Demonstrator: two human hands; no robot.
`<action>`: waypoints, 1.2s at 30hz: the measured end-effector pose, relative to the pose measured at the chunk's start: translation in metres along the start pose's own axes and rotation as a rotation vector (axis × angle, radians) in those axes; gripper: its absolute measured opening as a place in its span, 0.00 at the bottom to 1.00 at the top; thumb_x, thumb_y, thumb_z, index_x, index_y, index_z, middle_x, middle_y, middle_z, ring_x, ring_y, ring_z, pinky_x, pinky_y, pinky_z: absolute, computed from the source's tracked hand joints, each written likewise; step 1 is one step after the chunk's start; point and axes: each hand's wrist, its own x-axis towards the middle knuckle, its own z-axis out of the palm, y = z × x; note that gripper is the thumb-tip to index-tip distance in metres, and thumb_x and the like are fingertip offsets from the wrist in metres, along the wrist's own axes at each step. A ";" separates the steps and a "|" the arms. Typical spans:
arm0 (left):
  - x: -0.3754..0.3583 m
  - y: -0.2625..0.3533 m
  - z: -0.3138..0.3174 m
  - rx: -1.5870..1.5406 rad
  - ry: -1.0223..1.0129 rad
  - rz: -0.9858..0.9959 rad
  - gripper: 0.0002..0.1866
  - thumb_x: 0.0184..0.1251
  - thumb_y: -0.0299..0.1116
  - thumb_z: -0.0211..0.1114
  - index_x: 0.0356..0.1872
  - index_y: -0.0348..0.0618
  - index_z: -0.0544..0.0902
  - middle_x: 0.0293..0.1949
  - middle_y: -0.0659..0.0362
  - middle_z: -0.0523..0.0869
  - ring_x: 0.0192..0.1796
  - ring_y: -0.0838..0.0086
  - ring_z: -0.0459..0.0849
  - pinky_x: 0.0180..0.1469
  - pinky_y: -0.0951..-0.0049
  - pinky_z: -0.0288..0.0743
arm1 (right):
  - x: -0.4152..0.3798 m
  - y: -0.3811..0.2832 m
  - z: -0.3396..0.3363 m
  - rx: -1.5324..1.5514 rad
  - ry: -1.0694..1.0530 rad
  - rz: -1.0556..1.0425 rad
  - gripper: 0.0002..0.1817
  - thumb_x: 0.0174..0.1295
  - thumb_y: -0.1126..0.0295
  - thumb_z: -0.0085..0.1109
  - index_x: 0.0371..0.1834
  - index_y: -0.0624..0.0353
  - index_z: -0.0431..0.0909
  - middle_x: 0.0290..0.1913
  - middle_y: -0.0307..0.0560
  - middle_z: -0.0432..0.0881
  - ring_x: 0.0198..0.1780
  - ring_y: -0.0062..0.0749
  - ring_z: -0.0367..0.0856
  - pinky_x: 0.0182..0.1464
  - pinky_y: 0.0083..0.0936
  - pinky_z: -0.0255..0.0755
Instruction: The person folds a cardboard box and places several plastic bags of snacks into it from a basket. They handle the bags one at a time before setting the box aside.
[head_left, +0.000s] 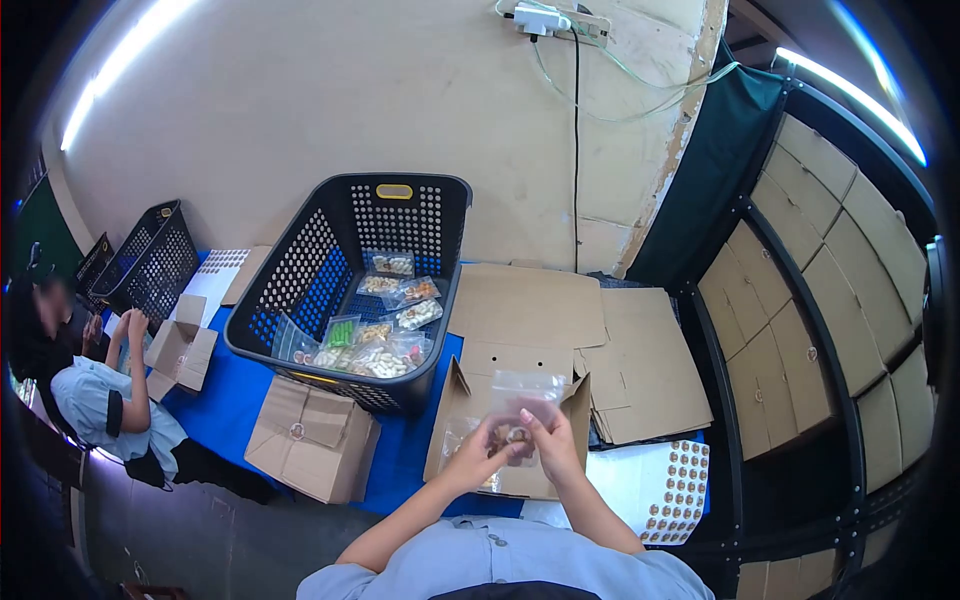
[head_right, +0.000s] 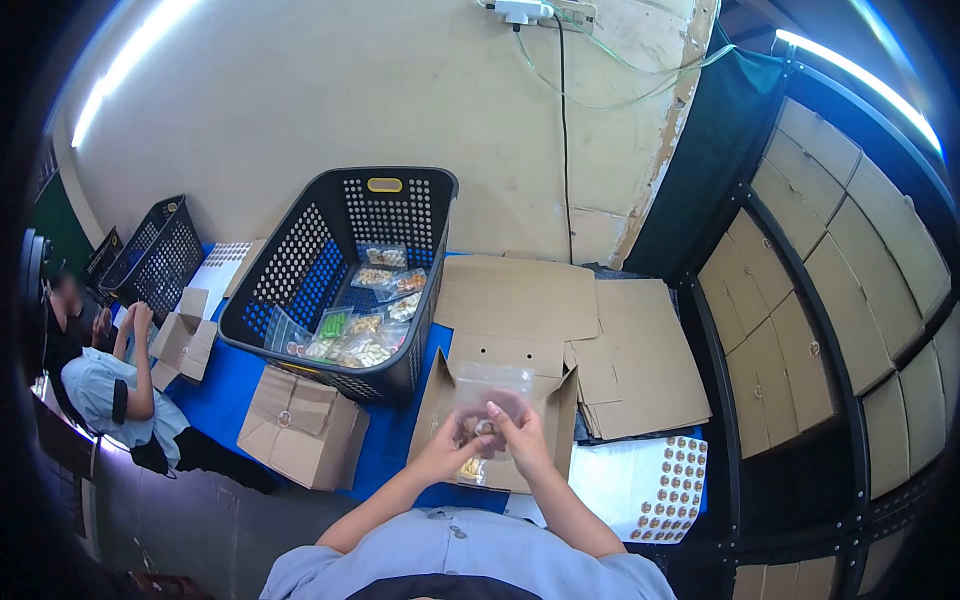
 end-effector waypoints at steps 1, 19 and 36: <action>-0.002 0.008 0.003 0.065 -0.035 0.039 0.24 0.67 0.28 0.63 0.62 0.42 0.65 0.53 0.54 0.76 0.51 0.74 0.79 0.52 0.73 0.76 | 0.003 0.003 -0.003 0.067 0.075 -0.033 0.16 0.66 0.65 0.60 0.52 0.61 0.76 0.46 0.43 0.82 0.46 0.21 0.79 0.50 0.22 0.72; 0.008 -0.014 -0.032 -0.115 0.368 0.046 0.19 0.68 0.37 0.63 0.55 0.37 0.77 0.49 0.57 0.83 0.51 0.76 0.79 0.57 0.75 0.70 | -0.008 -0.009 -0.009 -0.133 -0.101 0.042 0.22 0.74 0.58 0.43 0.61 0.62 0.74 0.51 0.47 0.82 0.53 0.28 0.77 0.60 0.25 0.65; -0.003 -0.007 -0.002 -0.180 0.195 0.002 0.25 0.79 0.47 0.43 0.59 0.36 0.75 0.50 0.54 0.82 0.54 0.73 0.78 0.60 0.73 0.69 | 0.007 0.020 -0.001 -0.169 0.104 -0.183 0.08 0.60 0.70 0.64 0.33 0.65 0.84 0.52 0.52 0.80 0.54 0.32 0.77 0.57 0.28 0.69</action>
